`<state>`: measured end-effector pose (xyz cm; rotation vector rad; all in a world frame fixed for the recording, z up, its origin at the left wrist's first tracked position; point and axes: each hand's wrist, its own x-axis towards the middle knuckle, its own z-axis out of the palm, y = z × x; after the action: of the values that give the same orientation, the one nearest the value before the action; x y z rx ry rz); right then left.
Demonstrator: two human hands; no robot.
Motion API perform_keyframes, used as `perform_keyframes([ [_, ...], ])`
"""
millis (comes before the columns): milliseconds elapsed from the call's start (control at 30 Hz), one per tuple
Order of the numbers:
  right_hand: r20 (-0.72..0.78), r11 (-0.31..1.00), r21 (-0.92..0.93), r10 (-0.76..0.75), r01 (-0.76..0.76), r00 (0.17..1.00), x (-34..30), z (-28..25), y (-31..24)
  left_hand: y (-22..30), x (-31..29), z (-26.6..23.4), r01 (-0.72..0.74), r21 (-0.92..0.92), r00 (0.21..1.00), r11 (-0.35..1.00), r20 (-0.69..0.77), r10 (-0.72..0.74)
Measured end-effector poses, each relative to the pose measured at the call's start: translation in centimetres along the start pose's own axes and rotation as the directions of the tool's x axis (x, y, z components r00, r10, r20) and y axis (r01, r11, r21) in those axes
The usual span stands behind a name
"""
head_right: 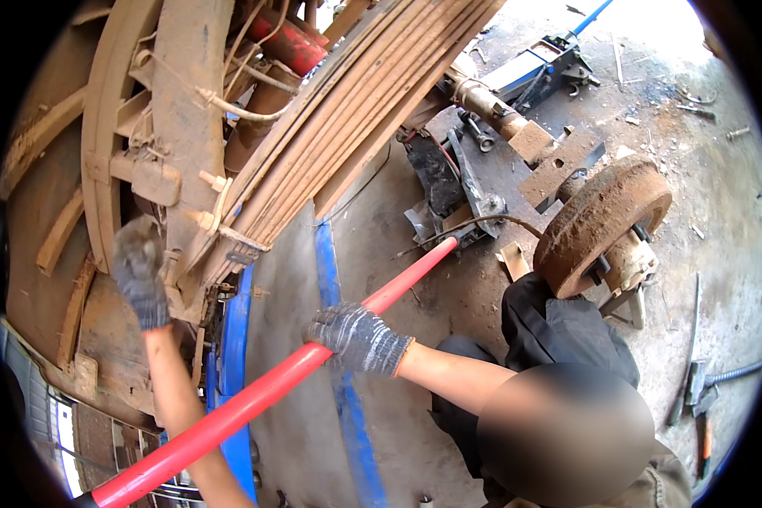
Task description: The person uses a red pry bar to manipulate and separate the leaf spring assembly from the vehicle's chassis. They repeatedly insert the bar into the suspension gap and apply leverage to adjust the alignment of the metal components.
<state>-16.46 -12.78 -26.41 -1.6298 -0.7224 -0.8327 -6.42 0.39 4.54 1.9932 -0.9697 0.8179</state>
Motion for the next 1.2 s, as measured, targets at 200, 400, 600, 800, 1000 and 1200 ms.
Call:
perform_keyframes([
  [200, 0.062, 1.000, -0.030, 0.001, 0.001, 0.998, 0.4, -0.5, 0.4, -3.6, 2.9, 7.2, 0.309, -0.140, 0.950, 0.941, 0.001, -0.312],
  [400, 0.065, 1.000, 0.000, -0.021, 0.021, 0.998, 0.3, 0.0, 1.0, -4.0, 3.3, 8.2, 0.397, -0.411, 0.917, 0.821, 0.135, -0.376],
  [600, -0.006, 0.998, -0.005, -0.061, 0.061, 0.998, 0.5, 0.5, 1.1, -3.6, -0.4, 1.6, -0.125, 0.149, 0.985, 0.981, 0.136, 0.105],
  [800, -0.010, 0.999, 0.021, -0.029, 0.029, 1.000, 0.3, 1.1, 1.1, -3.6, -0.8, -0.2, 0.118, -0.191, 0.993, 0.974, 0.051, -0.111],
  [1000, 0.028, 0.998, 0.046, -0.038, 0.037, 0.999, 0.6, 0.4, 0.7, -5.0, 3.4, 6.8, 0.319, -0.065, 0.948, 0.945, 0.028, -0.318],
  [1200, 0.048, 0.999, -0.009, -0.049, 0.049, 0.998, 0.4, 1.6, 1.8, -5.3, 0.9, 6.3, 0.166, -0.027, 0.967, 0.986, -0.190, -0.168],
])
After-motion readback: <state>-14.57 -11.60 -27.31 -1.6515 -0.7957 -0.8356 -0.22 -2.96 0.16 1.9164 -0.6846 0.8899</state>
